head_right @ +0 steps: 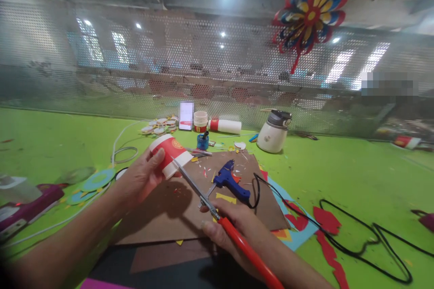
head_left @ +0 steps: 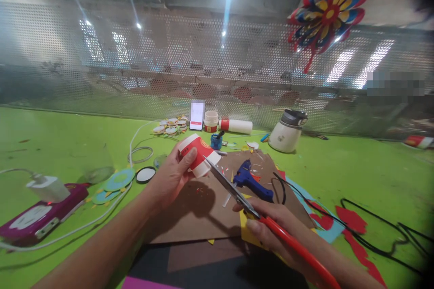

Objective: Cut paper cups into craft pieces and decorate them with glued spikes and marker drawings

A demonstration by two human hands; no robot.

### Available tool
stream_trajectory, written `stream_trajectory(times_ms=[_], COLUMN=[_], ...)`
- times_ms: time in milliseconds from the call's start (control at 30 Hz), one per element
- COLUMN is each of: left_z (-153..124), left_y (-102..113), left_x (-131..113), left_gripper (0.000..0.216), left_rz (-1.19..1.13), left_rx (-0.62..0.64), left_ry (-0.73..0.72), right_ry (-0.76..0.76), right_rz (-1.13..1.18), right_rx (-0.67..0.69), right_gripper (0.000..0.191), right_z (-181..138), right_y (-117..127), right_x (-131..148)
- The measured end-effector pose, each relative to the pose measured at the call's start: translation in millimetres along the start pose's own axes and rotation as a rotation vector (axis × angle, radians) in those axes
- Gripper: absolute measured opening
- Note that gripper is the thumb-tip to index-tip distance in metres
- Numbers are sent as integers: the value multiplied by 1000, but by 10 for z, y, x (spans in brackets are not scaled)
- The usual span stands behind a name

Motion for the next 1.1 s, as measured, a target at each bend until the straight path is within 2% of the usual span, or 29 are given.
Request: stream_trajectory(times_ms=[267, 633, 767, 967, 1100], left_z=[-5, -28, -29, 3, -11], left_y=[22, -13, -4, 9, 3], left_x=[9, -7, 9, 45, 86], left_gripper=[47, 47, 46, 46, 46], left_rz=[16, 18, 1, -1, -9], left_rx=[2, -18, -32, -34, -21], left_ry=[12, 15, 19, 8, 37], right_ry=[3, 22, 31, 48, 13], right_rz=[-98, -104, -87, -74, 2], right_rx=[-41, -118, -117, -71, -45], right_gripper=[38, 46, 47, 35, 40], right_z=[-22, -15, 9, 67, 52], right_y=[-20, -78, -124, -120, -121], right_x=[-4, 8, -48, -21, -37])
Point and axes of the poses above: each hand's wrist, its own z-axis towards the middle knuckle, its own y-axis out of the back of the hand, x = y × z, the point moved 2 cm from there along z, towards the middle knuckle, and after that the axes turned 12 degrees about -x, right-handed, at the moved point
